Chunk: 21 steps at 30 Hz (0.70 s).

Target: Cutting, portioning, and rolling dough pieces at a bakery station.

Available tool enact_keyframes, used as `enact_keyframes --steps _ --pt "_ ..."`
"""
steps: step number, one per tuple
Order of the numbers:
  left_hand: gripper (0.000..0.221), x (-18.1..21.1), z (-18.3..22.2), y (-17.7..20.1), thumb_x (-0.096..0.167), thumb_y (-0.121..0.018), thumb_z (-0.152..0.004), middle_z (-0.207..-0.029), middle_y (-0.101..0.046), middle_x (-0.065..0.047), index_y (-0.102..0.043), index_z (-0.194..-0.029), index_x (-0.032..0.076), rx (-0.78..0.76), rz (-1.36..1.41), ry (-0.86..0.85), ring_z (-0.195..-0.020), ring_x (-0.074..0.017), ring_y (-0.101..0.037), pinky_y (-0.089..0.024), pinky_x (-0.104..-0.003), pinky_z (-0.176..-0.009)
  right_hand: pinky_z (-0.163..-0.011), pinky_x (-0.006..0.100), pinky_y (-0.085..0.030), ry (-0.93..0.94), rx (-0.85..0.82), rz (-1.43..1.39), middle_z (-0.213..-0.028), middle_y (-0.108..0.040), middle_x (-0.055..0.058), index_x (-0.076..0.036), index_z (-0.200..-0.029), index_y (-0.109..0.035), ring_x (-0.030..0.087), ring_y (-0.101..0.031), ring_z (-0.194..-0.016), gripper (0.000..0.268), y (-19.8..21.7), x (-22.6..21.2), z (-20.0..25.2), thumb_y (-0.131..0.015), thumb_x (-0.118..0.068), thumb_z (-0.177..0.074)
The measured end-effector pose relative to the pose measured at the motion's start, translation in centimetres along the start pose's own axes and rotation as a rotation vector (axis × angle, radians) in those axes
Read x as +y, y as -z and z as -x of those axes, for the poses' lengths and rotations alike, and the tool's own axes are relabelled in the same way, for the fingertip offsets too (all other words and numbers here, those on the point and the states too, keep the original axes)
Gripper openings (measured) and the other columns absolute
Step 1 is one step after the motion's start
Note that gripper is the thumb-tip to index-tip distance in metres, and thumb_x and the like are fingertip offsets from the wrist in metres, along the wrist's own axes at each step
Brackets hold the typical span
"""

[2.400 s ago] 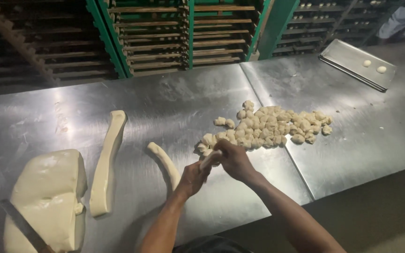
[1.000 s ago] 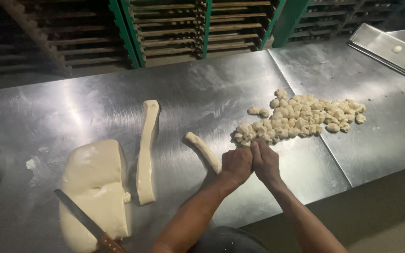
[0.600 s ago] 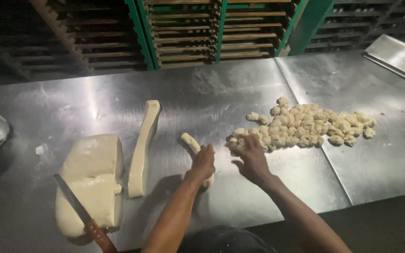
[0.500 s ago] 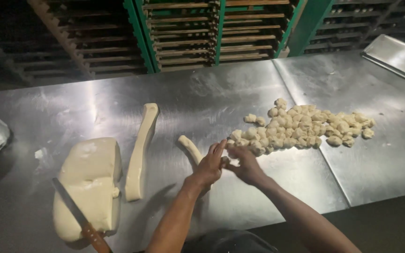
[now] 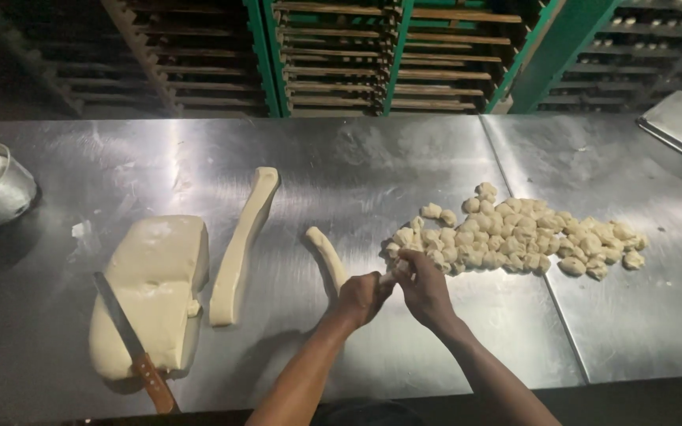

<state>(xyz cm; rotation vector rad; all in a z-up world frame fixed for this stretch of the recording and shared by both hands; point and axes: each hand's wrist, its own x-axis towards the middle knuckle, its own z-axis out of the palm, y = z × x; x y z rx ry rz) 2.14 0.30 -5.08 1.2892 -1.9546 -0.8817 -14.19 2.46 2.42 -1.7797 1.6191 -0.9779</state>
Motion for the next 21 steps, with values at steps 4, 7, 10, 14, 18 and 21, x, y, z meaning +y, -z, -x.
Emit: enact_keyframes --steps 4,7,10,14,18,21 --pt "0.029 4.0 -1.9 1.6 0.030 -0.067 -0.093 -0.084 -0.072 -0.025 -0.071 -0.086 0.002 -0.107 -0.126 -0.016 -0.085 -0.0428 -0.071 -0.056 -0.052 -0.077 -0.077 0.037 -0.054 0.137 0.016 -0.172 -0.107 -0.067 0.013 -0.002 -0.125 -0.057 0.025 -0.068 -0.094 0.035 -1.8 1.1 -1.3 -0.057 -0.027 -0.100" --pt "0.014 7.0 -2.4 4.1 0.016 -0.070 -0.083 -0.083 -0.072 -0.024 -0.072 -0.083 0.003 -0.130 -0.201 -0.033 -0.083 -0.0429 -0.071 -0.057 -0.053 -0.077 -0.078 0.040 -0.053 0.170 0.143 -0.073 -0.093 -0.070 0.010 -0.005 -0.103 -0.064 0.025 -0.068 -0.087 0.030 -3.2 2.1 -2.2 -0.048 -0.029 -0.110" --pt "0.008 2.4 -4.5 3.1 0.010 -0.068 -0.079 -0.084 -0.074 -0.021 -0.072 -0.083 0.004 -0.045 -0.300 -0.106 -0.081 -0.0407 -0.073 -0.057 -0.053 -0.072 -0.068 0.039 -0.051 -0.094 0.281 0.055 -0.079 -0.067 0.010 -0.004 -0.093 -0.066 0.022 -0.064 -0.070 0.032 -4.3 2.7 -2.6 -0.054 -0.031 -0.105" --pt "0.007 -7.8 -7.7 1.5 0.013 -0.069 -0.084 -0.088 -0.075 -0.019 -0.074 -0.085 0.008 -0.049 -0.468 -0.092 -0.083 -0.0364 -0.075 -0.059 -0.050 -0.072 -0.058 0.037 -0.044 -0.198 -0.418 -0.271 -0.067 -0.055 0.004 -0.004 -0.081 -0.060 0.017 -0.052 -0.062 0.033 -3.8 -5.4 0.9 -0.057 -0.025 -0.105" --pt "0.031 -5.4 -4.8 2.2 0.032 -0.080 -0.086 -0.097 -0.074 -0.021 -0.073 -0.096 0.003 -0.312 -0.208 -0.156 -0.096 -0.0414 -0.070 -0.055 -0.052 -0.085 -0.073 0.038 -0.053 0.201 -0.198 0.261 -0.087 -0.072 0.009 -0.008 -0.085 -0.071 0.024 -0.069 -0.080 0.011 -7.0 4.9 -1.2 -0.067 -0.014 -0.094" --pt "0.041 -5.0 -0.9 -3.6 0.017 -0.080 -0.075 -0.107 -0.071 -0.023 -0.067 -0.109 -0.002 -0.583 -0.525 -0.366 -0.099 -0.0368 -0.071 -0.057 -0.047 -0.086 -0.089 0.047 -0.050 0.505 -0.010 0.277 -0.124 -0.068 0.018 -0.007 -0.104 -0.076 0.040 -0.063 -0.110 0.023 -2.3 -4.8 -4.0 -0.073 -0.015 -0.082"
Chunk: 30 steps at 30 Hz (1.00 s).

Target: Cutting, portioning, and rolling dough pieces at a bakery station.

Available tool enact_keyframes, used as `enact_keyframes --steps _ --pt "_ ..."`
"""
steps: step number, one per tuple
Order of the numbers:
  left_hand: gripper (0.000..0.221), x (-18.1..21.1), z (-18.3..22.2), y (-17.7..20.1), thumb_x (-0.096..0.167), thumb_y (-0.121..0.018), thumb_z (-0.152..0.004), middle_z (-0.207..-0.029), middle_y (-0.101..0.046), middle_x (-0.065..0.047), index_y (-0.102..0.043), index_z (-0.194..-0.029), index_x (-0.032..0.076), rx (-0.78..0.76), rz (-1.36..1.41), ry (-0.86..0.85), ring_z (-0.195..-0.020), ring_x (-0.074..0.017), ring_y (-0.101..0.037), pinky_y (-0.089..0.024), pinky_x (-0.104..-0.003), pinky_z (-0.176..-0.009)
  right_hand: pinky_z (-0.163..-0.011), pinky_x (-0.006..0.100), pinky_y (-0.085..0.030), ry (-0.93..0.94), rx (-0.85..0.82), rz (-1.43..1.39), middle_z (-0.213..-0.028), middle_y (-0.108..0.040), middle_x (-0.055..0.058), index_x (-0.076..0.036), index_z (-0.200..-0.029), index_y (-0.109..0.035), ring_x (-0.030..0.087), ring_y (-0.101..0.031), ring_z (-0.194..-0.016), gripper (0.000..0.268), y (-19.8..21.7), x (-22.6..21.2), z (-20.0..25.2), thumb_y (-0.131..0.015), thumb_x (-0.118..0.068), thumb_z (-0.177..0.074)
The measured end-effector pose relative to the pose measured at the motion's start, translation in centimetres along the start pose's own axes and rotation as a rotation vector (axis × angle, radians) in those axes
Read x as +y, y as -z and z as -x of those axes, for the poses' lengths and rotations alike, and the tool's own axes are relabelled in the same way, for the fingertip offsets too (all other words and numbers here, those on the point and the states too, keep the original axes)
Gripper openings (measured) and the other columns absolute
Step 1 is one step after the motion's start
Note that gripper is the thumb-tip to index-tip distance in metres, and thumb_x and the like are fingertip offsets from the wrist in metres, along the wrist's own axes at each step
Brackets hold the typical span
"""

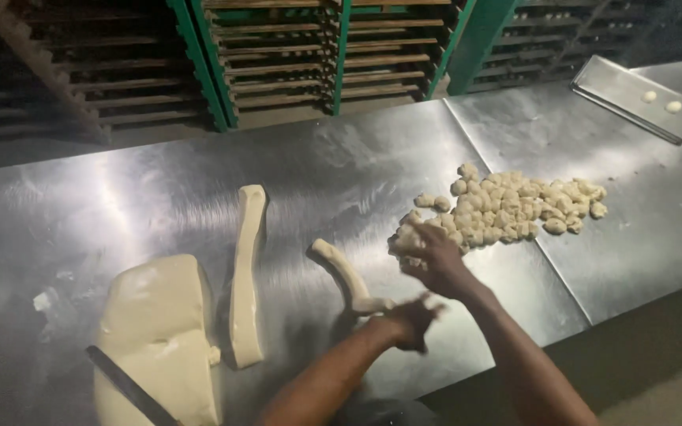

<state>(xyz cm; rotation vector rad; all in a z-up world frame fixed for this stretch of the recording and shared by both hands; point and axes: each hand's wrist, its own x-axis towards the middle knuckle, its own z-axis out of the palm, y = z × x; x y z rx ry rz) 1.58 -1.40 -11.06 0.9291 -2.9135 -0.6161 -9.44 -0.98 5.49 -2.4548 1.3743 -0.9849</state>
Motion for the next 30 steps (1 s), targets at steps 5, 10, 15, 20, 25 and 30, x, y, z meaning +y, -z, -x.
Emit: enact_keyframes --steps 5,10,15,20,25,30 --pt "0.044 -7.7 0.6 1.1 0.018 -0.077 -0.078 -0.116 -0.067 -0.018 -0.066 -0.121 0.012 -0.090 0.223 -0.068 -0.104 -0.0384 -0.070 -0.056 -0.053 -0.081 -0.098 0.050 -0.050 -0.589 -0.122 0.239 -0.134 -0.062 0.015 -0.014 -0.128 -0.066 0.038 -0.058 -0.118 0.047 -7.1 6.4 10.7 -0.076 -0.027 -0.084" --pt "0.053 -17.2 2.6 6.7 0.022 -0.067 -0.093 -0.155 -0.041 -0.018 -0.051 -0.143 0.017 0.038 -0.068 0.406 -0.136 -0.0443 -0.047 -0.049 -0.057 -0.102 -0.096 0.053 -0.047 -0.954 -0.534 0.277 -0.142 -0.048 0.010 -0.023 -0.148 -0.045 0.034 -0.048 -0.126 0.077 -12.1 -1.1 13.2 -0.082 -0.042 -0.083" --pt "0.043 -19.5 3.2 7.4 0.028 -0.057 -0.100 -0.164 -0.029 -0.013 -0.051 -0.142 0.026 -0.013 -0.228 0.450 -0.152 -0.0423 -0.019 -0.034 -0.068 -0.110 -0.087 0.048 -0.051 -0.784 -0.313 0.092 -0.117 -0.060 0.011 -0.014 -0.123 -0.061 0.034 -0.059 -0.108 0.041 -15.2 2.4 16.2 -0.076 -0.028 -0.087" --pt "0.036 -16.4 4.2 8.3 0.033 -0.069 -0.084 -0.124 -0.066 -0.010 -0.065 -0.115 0.016 0.022 -0.249 0.340 -0.126 -0.0360 -0.054 -0.047 -0.057 -0.101 -0.085 0.045 -0.051 -0.658 -0.259 -0.096 -0.103 -0.064 0.013 -0.010 -0.108 -0.071 0.034 -0.061 -0.098 0.023 -5.4 2.0 13.6 -0.074 -0.020 -0.088" --pt "0.023 -12.5 10.7 8.8 0.025 -0.066 -0.079 -0.095 -0.072 -0.014 -0.065 -0.099 0.013 0.127 -0.027 0.394 -0.093 -0.0382 -0.070 -0.055 -0.054 -0.081 -0.087 0.044 -0.051 -0.626 -0.246 0.081 -0.101 -0.067 0.011 -0.014 -0.108 -0.075 0.032 -0.062 -0.099 0.020 2.1 3.9 17.6 -0.070 -0.018 -0.089" --pt "0.066 -9.3 14.6 4.2 0.010 -0.073 -0.084 -0.137 -0.053 -0.014 -0.042 -0.142 0.010 -0.374 0.087 0.616 -0.127 -0.0333 -0.054 -0.045 -0.050 -0.104 -0.096 0.077 -0.040 -0.706 -0.458 0.433 -0.149 -0.048 0.016 -0.020 -0.152 -0.052 0.043 -0.041 -0.138 0.109 -0.1 9.2 26.0 -0.101 -0.027 -0.054"
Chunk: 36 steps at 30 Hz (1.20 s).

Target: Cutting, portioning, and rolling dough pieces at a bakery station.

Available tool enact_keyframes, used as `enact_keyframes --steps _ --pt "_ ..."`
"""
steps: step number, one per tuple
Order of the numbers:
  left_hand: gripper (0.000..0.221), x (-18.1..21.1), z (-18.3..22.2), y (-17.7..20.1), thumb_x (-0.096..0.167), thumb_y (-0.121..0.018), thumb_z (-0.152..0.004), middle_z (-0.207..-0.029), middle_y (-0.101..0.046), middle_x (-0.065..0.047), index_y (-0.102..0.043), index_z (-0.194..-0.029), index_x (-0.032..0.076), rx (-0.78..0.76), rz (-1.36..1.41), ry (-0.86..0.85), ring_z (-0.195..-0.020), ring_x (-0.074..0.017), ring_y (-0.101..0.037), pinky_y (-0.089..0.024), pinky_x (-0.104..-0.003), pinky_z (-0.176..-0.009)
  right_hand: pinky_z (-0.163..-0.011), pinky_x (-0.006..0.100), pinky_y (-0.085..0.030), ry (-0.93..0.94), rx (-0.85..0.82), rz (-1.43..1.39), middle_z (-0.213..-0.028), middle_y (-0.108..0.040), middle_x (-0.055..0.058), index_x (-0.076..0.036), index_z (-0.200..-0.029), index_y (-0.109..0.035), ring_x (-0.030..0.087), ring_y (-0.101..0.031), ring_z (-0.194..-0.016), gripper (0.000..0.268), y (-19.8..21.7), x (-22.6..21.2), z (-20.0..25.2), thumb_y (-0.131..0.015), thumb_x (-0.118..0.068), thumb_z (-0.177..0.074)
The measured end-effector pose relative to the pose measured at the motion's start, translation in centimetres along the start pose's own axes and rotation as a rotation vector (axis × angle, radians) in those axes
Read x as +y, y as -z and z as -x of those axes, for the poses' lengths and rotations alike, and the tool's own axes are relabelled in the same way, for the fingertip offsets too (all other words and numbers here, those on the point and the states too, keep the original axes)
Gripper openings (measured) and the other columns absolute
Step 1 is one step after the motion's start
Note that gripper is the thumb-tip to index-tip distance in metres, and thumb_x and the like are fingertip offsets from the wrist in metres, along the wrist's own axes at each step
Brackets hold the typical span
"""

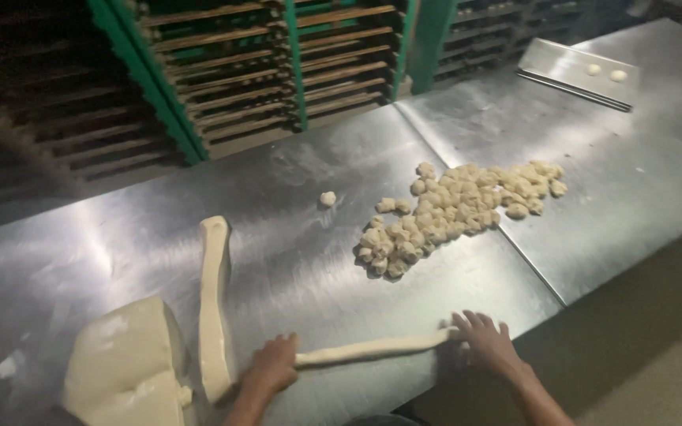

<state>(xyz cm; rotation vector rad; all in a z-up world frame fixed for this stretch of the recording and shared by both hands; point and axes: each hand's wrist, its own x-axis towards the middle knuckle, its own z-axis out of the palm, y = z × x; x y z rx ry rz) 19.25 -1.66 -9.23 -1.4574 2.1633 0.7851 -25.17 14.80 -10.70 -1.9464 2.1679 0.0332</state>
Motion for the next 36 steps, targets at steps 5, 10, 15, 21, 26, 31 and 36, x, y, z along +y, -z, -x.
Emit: enact_keyframes --steps 5,10,15,21,26,31,36 --pt "0.058 7.1 4.4 0.5 0.026 -0.079 -0.085 -0.134 -0.057 -0.013 -0.053 -0.133 0.008 0.157 0.307 -0.143 -0.126 -0.0323 -0.055 -0.045 -0.045 -0.104 -0.091 0.054 -0.050 -0.177 -0.114 -0.012 -0.137 -0.057 0.008 -0.031 -0.141 -0.053 0.032 -0.054 -0.124 0.054 -0.9 0.3 1.3 -0.071 -0.028 -0.090" --pt "0.049 14.8 1.7 -1.5 0.027 -0.076 -0.086 -0.125 -0.065 -0.015 -0.059 -0.127 0.006 0.249 0.452 -0.348 -0.114 -0.0341 -0.062 -0.050 -0.047 -0.097 -0.091 0.038 -0.056 -0.113 -0.123 0.017 -0.115 -0.065 0.005 -0.020 -0.118 -0.062 0.025 -0.065 -0.109 0.038 1.6 1.0 -0.1 -0.076 -0.031 -0.085" --pt "0.040 23.0 -0.1 -0.1 0.033 -0.071 -0.093 -0.115 -0.072 -0.015 -0.066 -0.125 0.009 0.209 0.942 -0.796 -0.108 -0.0336 -0.070 -0.054 -0.044 -0.091 -0.082 0.034 -0.058 0.251 -0.026 -0.599 -0.105 -0.069 0.009 -0.007 -0.107 -0.074 0.024 -0.074 -0.094 0.019 12.7 -5.9 -1.7 -0.071 -0.016 -0.090" --pt "0.034 23.7 1.2 2.7 0.038 -0.069 -0.100 -0.092 -0.075 -0.019 -0.067 -0.102 0.005 0.437 0.640 -0.483 -0.087 -0.0376 -0.071 -0.054 -0.045 -0.074 -0.073 0.035 -0.059 0.199 0.146 -0.883 -0.102 -0.073 0.012 -0.008 -0.117 -0.075 0.023 -0.072 -0.082 0.026 13.3 -7.1 -4.3 -0.067 -0.017 -0.093" --pt "0.029 21.6 0.3 2.3 0.035 -0.065 -0.092 -0.089 -0.074 -0.018 -0.067 -0.095 0.006 0.468 0.719 -0.457 -0.083 -0.0348 -0.074 -0.056 -0.045 -0.073 -0.075 0.033 -0.060 0.146 0.172 -0.790 -0.100 -0.075 0.010 -0.008 -0.120 -0.069 0.019 -0.073 -0.084 0.029 12.4 -8.7 -4.2 -0.070 -0.021 -0.094" --pt "0.039 21.6 1.8 4.6 0.042 -0.066 -0.100 -0.088 -0.072 -0.021 -0.069 -0.089 0.005 0.399 0.647 -0.366 -0.086 -0.0384 -0.071 -0.054 -0.047 -0.077 -0.068 0.036 -0.058 0.214 0.469 -0.748 -0.102 -0.070 0.013 -0.007 -0.121 -0.067 0.022 -0.070 -0.080 0.032 11.7 -11.8 -4.5 -0.059 -0.022 -0.095" --pt "0.016 21.7 4.6 9.0 0.021 -0.067 -0.088 -0.083 -0.073 -0.019 -0.071 -0.089 0.004 0.518 0.384 -0.406 -0.081 -0.0389 -0.073 -0.058 -0.051 -0.072 -0.071 0.042 -0.053 0.077 0.457 -0.880 -0.082 -0.066 0.014 -0.001 -0.103 -0.061 0.029 -0.066 -0.075 0.033 12.5 -15.9 -5.4 -0.047 -0.032 -0.106"
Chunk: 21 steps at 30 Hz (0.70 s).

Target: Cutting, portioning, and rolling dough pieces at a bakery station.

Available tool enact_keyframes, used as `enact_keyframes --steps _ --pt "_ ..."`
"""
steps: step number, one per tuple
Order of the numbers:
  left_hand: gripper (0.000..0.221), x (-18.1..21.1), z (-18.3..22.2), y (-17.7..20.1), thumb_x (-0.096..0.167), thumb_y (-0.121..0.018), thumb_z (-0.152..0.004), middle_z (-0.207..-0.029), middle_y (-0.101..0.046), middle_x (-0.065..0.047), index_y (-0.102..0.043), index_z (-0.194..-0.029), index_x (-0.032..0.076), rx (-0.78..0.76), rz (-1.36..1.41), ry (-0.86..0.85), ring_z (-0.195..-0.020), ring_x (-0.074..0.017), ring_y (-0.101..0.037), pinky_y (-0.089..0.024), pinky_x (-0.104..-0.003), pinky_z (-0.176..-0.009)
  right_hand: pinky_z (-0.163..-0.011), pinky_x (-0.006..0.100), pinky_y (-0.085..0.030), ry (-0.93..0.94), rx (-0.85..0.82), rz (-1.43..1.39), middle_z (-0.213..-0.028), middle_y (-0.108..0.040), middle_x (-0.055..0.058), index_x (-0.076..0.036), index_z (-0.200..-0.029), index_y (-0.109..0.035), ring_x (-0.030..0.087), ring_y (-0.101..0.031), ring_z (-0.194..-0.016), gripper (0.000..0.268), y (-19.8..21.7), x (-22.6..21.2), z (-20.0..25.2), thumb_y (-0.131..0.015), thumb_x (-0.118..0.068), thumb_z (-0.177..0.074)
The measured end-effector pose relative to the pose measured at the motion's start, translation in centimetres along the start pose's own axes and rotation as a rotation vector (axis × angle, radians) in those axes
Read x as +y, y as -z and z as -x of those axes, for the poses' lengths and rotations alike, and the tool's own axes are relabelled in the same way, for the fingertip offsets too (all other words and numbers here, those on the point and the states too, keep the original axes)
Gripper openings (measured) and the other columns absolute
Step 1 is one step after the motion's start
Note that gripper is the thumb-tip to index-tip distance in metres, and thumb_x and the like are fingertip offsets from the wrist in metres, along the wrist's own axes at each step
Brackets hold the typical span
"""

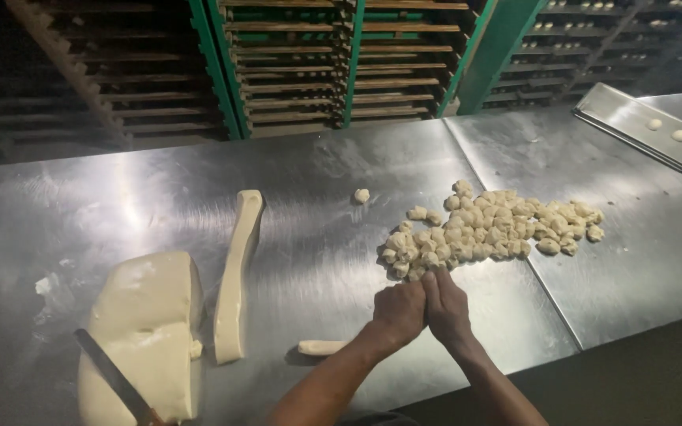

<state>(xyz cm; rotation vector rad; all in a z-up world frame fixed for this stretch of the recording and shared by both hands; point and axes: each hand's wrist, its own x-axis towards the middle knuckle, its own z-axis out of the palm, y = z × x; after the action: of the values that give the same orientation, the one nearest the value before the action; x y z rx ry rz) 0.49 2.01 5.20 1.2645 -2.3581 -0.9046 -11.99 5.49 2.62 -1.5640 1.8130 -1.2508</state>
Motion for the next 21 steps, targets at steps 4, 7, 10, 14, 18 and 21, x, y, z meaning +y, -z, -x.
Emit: enact_keyframes --steps 4,7,10,14,18,21 --pt "0.013 -3.6 -0.6 0.7 0.018 -0.069 -0.084 -0.081 -0.074 -0.018 -0.073 -0.083 0.006 0.125 -0.053 -0.091 -0.080 -0.0377 -0.074 -0.058 -0.050 -0.071 -0.066 0.039 -0.052 -0.116 0.109 0.075 -0.074 -0.064 0.007 -0.001 -0.094 -0.063 0.022 -0.064 -0.067 0.034 -2.7 0.8 -0.6 -0.050 -0.031 -0.103" --pt "0.010 -10.7 -2.5 -3.2 0.014 -0.068 -0.086 -0.085 -0.075 -0.016 -0.075 -0.081 0.008 0.141 -0.300 -0.245 -0.080 -0.0353 -0.075 -0.059 -0.049 -0.067 -0.057 0.040 -0.044 -0.381 -0.011 -0.168 -0.064 -0.057 0.010 0.003 -0.084 -0.066 0.020 -0.051 -0.060 0.043 -4.7 4.3 1.5 -0.051 -0.031 -0.106" --pt "0.012 -17.2 -4.8 -3.8 0.012 -0.067 -0.086 -0.087 -0.074 -0.019 -0.077 -0.089 0.006 0.046 -0.161 0.147 -0.085 -0.0372 -0.075 -0.059 -0.050 -0.074 -0.057 0.034 -0.050 -0.335 -0.656 -0.181 -0.068 -0.056 0.003 0.000 -0.083 -0.061 0.014 -0.053 -0.062 0.034 -4.9 1.1 2.8 -0.056 -0.027 -0.103" --pt "0.039 -19.8 -5.3 -4.9 0.006 -0.060 -0.092 -0.118 -0.065 -0.023 -0.053 -0.130 0.001 0.036 0.139 0.105 -0.111 -0.0391 -0.066 -0.054 -0.048 -0.093 -0.068 0.037 -0.054 0.450 -0.182 0.375 -0.089 -0.069 0.015 -0.009 -0.096 -0.071 0.028 -0.066 -0.077 0.024 -4.3 -10.5 -0.3 -0.074 -0.024 -0.078" --pt "0.075 -11.7 -1.6 1.3 -0.006 -0.055 -0.076 -0.146 -0.046 -0.031 -0.041 -0.149 -0.001 0.228 0.399 -0.406 -0.126 -0.0412 -0.054 -0.053 -0.045 -0.100 -0.077 0.037 -0.056 0.373 -0.154 0.311 -0.100 -0.073 0.011 -0.008 -0.106 -0.078 0.027 -0.071 -0.091 0.028 -4.4 -3.4 -1.4 -0.070 0.002 -0.081" --pt "0.057 -9.9 -1.8 1.3 0.005 -0.072 -0.083 -0.130 -0.059 -0.031 -0.050 -0.134 -0.006 0.459 0.462 -0.547 -0.121 -0.0429 -0.059 -0.052 -0.047 -0.100 -0.076 0.035 -0.059 0.109 -0.036 0.090 -0.095 -0.076 0.009 -0.008 -0.106 -0.073 0.019 -0.073 -0.086 0.018 -1.2 -3.7 -1.9 -0.074 -0.011 -0.089"
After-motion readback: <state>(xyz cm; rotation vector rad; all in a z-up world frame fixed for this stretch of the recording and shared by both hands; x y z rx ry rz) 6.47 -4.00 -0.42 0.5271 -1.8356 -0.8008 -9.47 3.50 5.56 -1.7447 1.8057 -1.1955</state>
